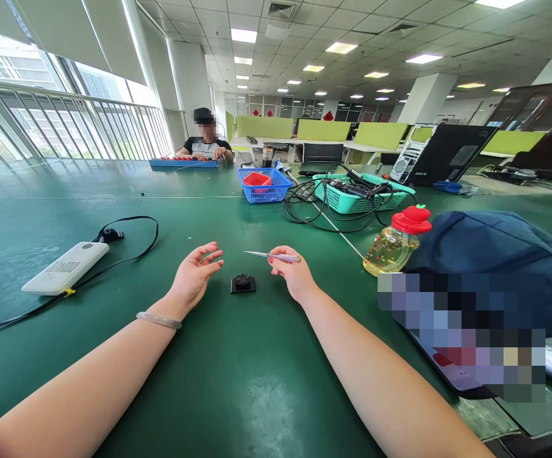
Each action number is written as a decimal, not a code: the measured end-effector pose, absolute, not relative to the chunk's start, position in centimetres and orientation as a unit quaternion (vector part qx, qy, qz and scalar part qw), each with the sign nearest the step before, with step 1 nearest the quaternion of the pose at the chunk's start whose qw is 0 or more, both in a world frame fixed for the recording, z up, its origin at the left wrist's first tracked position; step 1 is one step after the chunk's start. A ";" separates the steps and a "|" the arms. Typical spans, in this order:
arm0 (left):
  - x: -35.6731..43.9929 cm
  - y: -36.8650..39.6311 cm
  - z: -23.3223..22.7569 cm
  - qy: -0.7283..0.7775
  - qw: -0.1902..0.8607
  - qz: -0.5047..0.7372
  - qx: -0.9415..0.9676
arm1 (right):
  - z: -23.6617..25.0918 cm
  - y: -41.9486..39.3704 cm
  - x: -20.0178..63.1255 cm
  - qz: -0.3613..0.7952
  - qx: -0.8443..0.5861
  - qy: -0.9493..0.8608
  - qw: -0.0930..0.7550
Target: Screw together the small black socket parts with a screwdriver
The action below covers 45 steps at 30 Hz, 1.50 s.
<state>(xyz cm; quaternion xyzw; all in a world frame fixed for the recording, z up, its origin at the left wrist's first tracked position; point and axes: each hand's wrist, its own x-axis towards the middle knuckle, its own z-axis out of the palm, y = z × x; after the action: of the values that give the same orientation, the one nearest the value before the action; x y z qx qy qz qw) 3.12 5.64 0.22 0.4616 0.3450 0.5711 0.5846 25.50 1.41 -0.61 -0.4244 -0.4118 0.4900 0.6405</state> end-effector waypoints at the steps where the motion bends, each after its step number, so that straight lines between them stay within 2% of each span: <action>1: 3.1 5.7 0.2 0.344 0.586 0.573 0.458 | -0.6 1.4 25.5 0.495 -0.426 -0.410 0.637; 17: 3.0 6.0 -0.5 0.360 0.541 0.550 0.525 | -0.7 1.6 25.2 0.495 -0.419 -0.411 0.641; 20: 3.1 5.9 -0.7 0.400 0.464 0.498 0.614 | -0.7 1.6 25.2 0.485 -0.431 -0.410 0.640; 25: 3.5 4.6 -0.6 0.403 0.260 0.340 0.809 | -0.8 1.7 25.3 0.471 -0.439 -0.414 0.643; 30: 3.7 3.9 -0.6 0.418 0.168 0.239 0.860 | -0.8 1.7 25.2 0.450 -0.443 -0.444 0.636; 45: 3.4 5.0 -1.9 0.411 0.197 0.281 0.845 | -0.9 2.0 25.5 0.422 -0.474 -0.464 0.618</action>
<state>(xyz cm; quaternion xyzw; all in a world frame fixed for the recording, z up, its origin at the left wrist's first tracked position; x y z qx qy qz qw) 3.36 5.01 -1.92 0.8447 0.4111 0.2808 0.1968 25.52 2.02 -0.92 -0.4737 -0.4641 0.4219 0.6183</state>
